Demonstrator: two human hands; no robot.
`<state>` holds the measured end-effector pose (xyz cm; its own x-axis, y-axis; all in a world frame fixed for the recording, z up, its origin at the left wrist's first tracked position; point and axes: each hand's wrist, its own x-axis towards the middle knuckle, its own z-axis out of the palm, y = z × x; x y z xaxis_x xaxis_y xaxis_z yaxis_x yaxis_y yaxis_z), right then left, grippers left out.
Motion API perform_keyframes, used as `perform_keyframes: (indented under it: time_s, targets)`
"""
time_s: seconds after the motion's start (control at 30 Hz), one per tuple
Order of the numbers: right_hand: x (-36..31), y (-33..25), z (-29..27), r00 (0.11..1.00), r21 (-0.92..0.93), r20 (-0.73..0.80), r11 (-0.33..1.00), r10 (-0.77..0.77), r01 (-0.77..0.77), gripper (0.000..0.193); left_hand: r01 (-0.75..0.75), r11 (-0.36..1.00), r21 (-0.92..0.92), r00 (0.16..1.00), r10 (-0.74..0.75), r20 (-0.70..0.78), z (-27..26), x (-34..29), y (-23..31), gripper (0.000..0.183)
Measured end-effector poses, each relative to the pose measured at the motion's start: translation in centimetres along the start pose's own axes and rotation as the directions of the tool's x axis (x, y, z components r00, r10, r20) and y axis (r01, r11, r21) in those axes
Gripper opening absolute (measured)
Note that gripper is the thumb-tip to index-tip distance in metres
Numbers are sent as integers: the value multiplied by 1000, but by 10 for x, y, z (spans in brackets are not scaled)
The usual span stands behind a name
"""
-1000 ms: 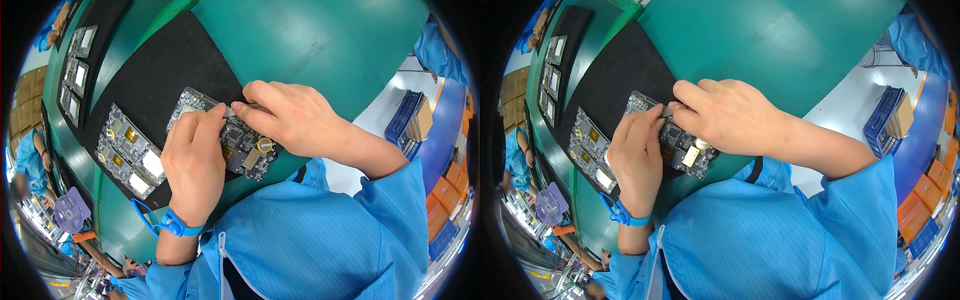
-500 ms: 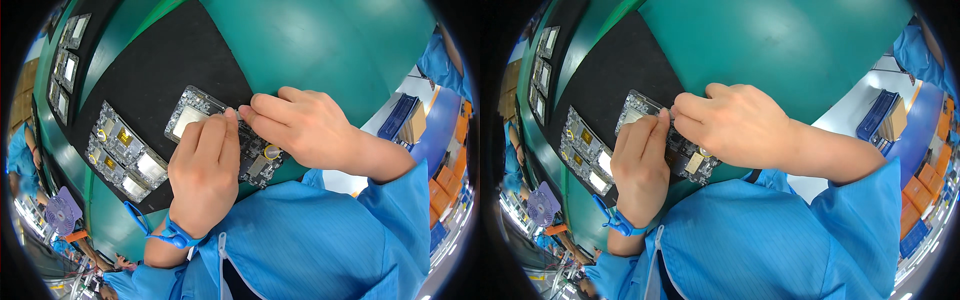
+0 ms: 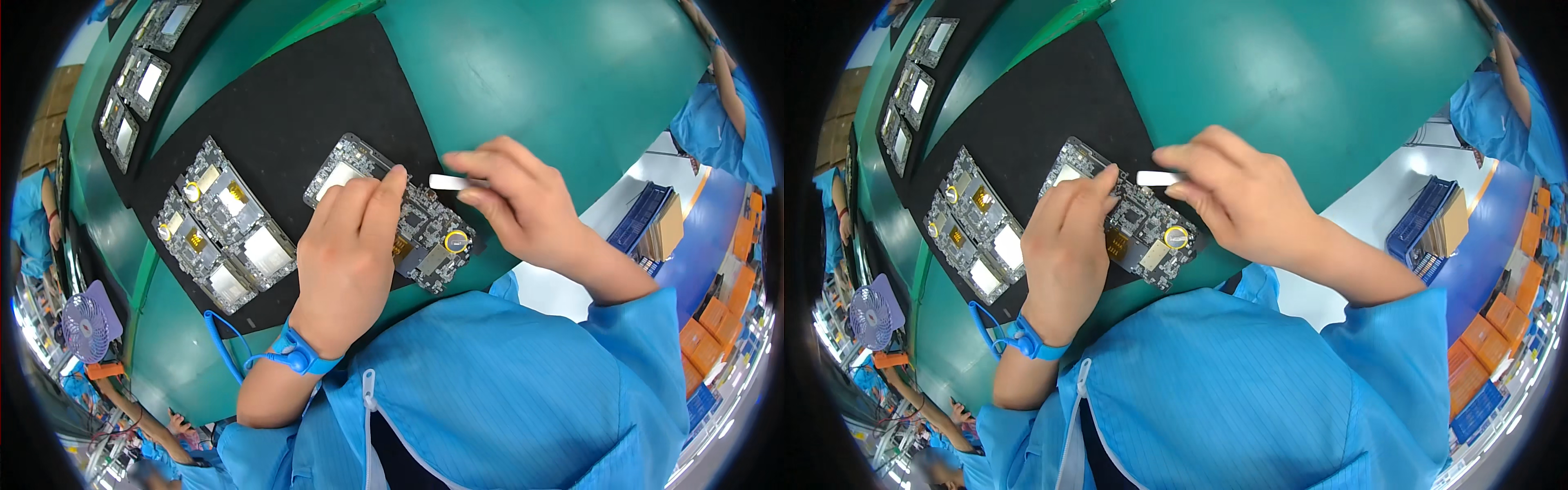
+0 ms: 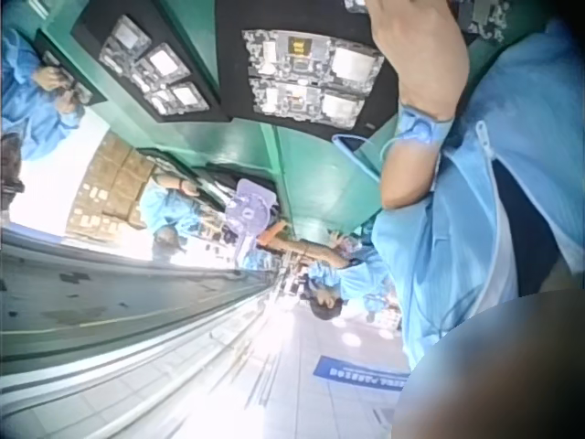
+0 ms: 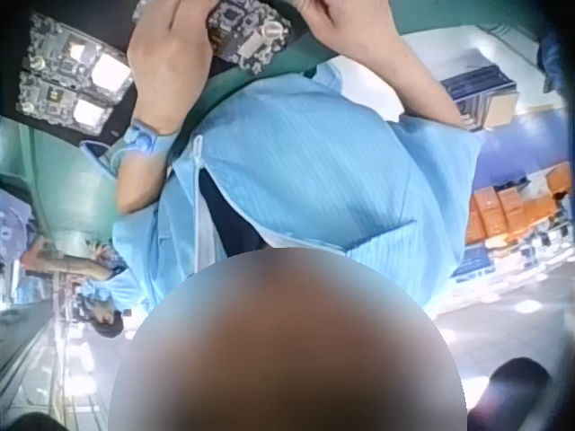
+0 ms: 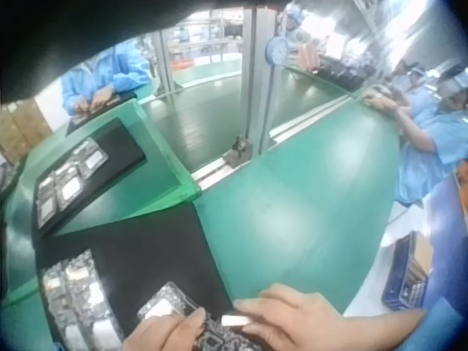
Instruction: The person uses tweezers to pick up small rectangular components from a strip and places them onto specific locations on a circuit board. They repeat this process for multiple boards arranged on a black mat, carefully aligning each component before releasing it.
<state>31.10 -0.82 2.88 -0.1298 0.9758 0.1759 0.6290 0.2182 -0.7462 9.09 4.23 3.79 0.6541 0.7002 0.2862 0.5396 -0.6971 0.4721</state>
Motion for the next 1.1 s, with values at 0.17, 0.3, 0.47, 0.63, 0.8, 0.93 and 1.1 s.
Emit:
perform_keyframes:
  time_s: [0.17,0.3,0.47,0.63,0.8,0.93,1.1]
  targets:
    - [-29,-28,-11,928,177,190,918,321,-354,44,97,991,-93,994,-101,-36,1,2,3,25]
    - [-32,-30,-1,905,247,156,872,395,-423,38,85,993,-77,995,-89,-50,2,2,3,21]
    - [-30,-27,-1,847,368,261,764,462,-530,36,75,995,-62,994,-80,-71,4,2,3,20]
    - [-26,-24,-5,760,389,372,654,533,-649,32,108,990,-92,989,-116,-90,7,-1,3,20]
    - [-24,-24,-7,746,410,389,623,541,-666,29,105,990,-92,990,-113,-79,4,0,3,19]
    - [-24,-23,-7,757,420,388,629,526,-653,28,118,987,-111,991,-125,-55,1,3,3,13]
    - [-21,-26,-9,752,424,387,621,534,-659,27,40,996,-74,996,-46,-79,5,2,-1,8]
